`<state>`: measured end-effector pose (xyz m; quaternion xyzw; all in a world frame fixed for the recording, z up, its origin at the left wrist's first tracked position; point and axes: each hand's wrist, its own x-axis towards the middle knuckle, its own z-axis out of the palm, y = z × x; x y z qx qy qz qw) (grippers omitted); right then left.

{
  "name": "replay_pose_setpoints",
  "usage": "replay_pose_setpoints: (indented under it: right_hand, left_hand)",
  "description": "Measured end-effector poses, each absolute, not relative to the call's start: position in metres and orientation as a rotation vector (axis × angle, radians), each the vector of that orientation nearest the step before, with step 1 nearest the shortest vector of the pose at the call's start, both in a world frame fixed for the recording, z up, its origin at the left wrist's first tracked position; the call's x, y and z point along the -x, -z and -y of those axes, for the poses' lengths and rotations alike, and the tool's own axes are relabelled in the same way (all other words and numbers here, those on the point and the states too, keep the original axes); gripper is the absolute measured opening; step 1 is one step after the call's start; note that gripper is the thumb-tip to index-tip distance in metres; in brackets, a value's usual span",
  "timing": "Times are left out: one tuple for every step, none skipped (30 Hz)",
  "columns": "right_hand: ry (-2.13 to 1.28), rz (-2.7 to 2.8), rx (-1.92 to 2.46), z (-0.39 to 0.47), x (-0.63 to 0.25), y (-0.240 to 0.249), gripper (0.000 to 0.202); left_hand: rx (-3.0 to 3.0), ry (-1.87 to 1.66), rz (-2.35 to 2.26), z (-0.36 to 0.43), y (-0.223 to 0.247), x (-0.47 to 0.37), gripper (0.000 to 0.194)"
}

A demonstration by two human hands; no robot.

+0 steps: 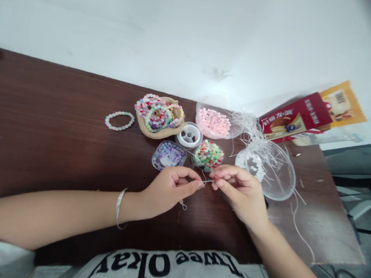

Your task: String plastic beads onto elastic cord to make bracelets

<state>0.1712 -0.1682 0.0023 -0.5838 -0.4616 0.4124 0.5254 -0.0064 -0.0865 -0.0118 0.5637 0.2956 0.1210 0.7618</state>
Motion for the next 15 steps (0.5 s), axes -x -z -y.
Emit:
replay_pose_setpoints:
  right_hand:
    - [-0.999, 1.11, 1.39, 0.1684, -0.1716, -0.0019, 0.015]
    - [-1.007, 1.115, 1.395, 0.1689, -0.1719, -0.0015, 0.018]
    - [-1.008, 1.122, 1.409, 0.1694, -0.1723, -0.0012, 0.021]
    - [-1.002, 1.131, 1.429, 0.1699, -0.1726, -0.0008, 0.021]
    - [-0.993, 1.141, 1.449, 0.1705, -0.1727, -0.0005, 0.019]
    - [-0.984, 1.147, 1.466, 0.171, -0.1728, -0.0003, 0.016]
    - [-0.979, 1.15, 1.476, 0.1713, -0.1728, 0.0, 0.014]
    - [-0.981, 1.145, 1.48, 0.1716, -0.1726, 0.0002, 0.012]
    - [-0.989, 1.137, 1.478, 0.1717, -0.1724, 0.0003, 0.012]
    - [-0.997, 1.133, 1.472, 0.1717, -0.1721, 0.0004, 0.012]
    - [-1.004, 1.139, 1.468, 0.1717, -0.1716, 0.0005, 0.012]
    - [-1.005, 1.151, 1.467, 0.1716, -0.1712, 0.0006, 0.012]
    - [-1.002, 1.165, 1.468, 0.1715, -0.1707, 0.0006, 0.012]
    - [-0.998, 1.176, 1.467, 0.1714, -0.1701, 0.0007, 0.013]
    - [-0.996, 1.179, 1.463, 0.1714, -0.1696, 0.0007, 0.014]
  left_hand:
    - [-1.222, -0.267, -0.642, 0.0864, 0.0118, 0.0065, 0.029]
    - [-1.218, -0.272, -0.641, 0.0864, 0.012, 0.0066, 0.029]
    - [-1.214, -0.276, -0.64, 0.0864, 0.0122, 0.0068, 0.029]
    - [-1.212, -0.28, -0.641, 0.0864, 0.0123, 0.007, 0.029]
    - [-1.212, -0.285, -0.645, 0.0864, 0.0124, 0.0073, 0.029]
    - [-1.213, -0.288, -0.649, 0.0865, 0.0125, 0.0075, 0.029]
    - [-1.213, -0.289, -0.652, 0.0866, 0.0124, 0.0077, 0.029]
    - [-1.213, -0.29, -0.654, 0.0867, 0.0123, 0.0079, 0.029]
    - [-1.213, -0.291, -0.655, 0.0867, 0.0121, 0.008, 0.03]
    - [-1.213, -0.293, -0.656, 0.0867, 0.0119, 0.008, 0.03]
    - [-1.212, -0.295, -0.656, 0.0867, 0.0118, 0.008, 0.03]
    - [-1.209, -0.297, -0.656, 0.0867, 0.0117, 0.0079, 0.029]
    - [-1.204, -0.302, -0.656, 0.0866, 0.0116, 0.0078, 0.029]
    - [-1.199, -0.309, -0.656, 0.0865, 0.0116, 0.0078, 0.029]
    - [-1.196, -0.314, -0.655, 0.0865, 0.0117, 0.0078, 0.028]
